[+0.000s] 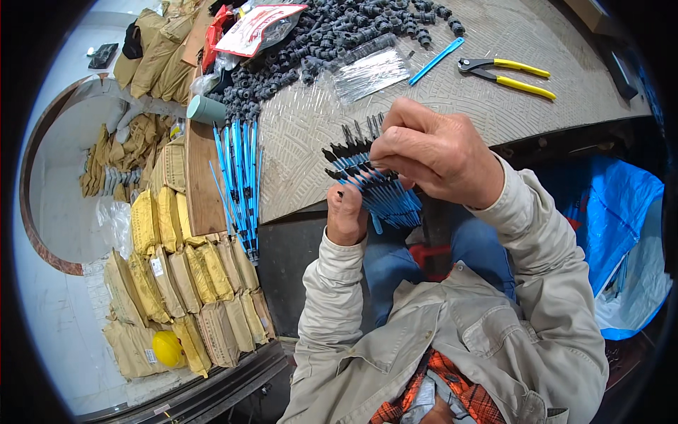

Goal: Assembling blue plastic components into a circular fixture and using pliers to secure them.

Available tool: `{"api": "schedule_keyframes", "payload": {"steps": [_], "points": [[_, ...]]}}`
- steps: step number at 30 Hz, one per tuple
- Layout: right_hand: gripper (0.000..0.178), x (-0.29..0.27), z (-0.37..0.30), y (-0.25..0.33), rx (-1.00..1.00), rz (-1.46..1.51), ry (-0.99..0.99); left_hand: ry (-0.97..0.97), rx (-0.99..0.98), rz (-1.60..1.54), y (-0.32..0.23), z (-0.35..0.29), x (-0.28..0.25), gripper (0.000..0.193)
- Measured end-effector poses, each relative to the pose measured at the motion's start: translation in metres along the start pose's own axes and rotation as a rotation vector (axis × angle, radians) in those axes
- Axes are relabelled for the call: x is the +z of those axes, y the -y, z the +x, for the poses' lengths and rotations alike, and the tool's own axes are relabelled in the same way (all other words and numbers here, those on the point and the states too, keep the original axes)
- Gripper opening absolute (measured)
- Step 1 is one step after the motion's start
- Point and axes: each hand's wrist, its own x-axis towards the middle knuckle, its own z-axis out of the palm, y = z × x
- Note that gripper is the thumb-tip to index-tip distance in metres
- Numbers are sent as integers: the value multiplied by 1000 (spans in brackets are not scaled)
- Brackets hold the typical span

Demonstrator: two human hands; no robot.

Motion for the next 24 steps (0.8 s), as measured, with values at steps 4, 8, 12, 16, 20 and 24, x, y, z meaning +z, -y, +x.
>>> {"api": "schedule_keyframes", "payload": {"steps": [4,8,12,16,20,24], "points": [[10,-1,3,1,-36,-63,0,-14,19,30,-2,1,4,58],[10,-3,7,3,-77,-171,0,36,18,123,-5,0,5,67],[9,-3,6,2,-84,-137,12,135,-51,92,-7,0,2,72],[10,1,1,1,-41,-124,30,148,-3,76,-3,0,0,72],[10,0,2,6,-42,-145,38,133,-15,103,-3,-3,-4,70],[10,1,1,7,-38,-167,42,127,-2,123,-3,-2,-2,69]]}}
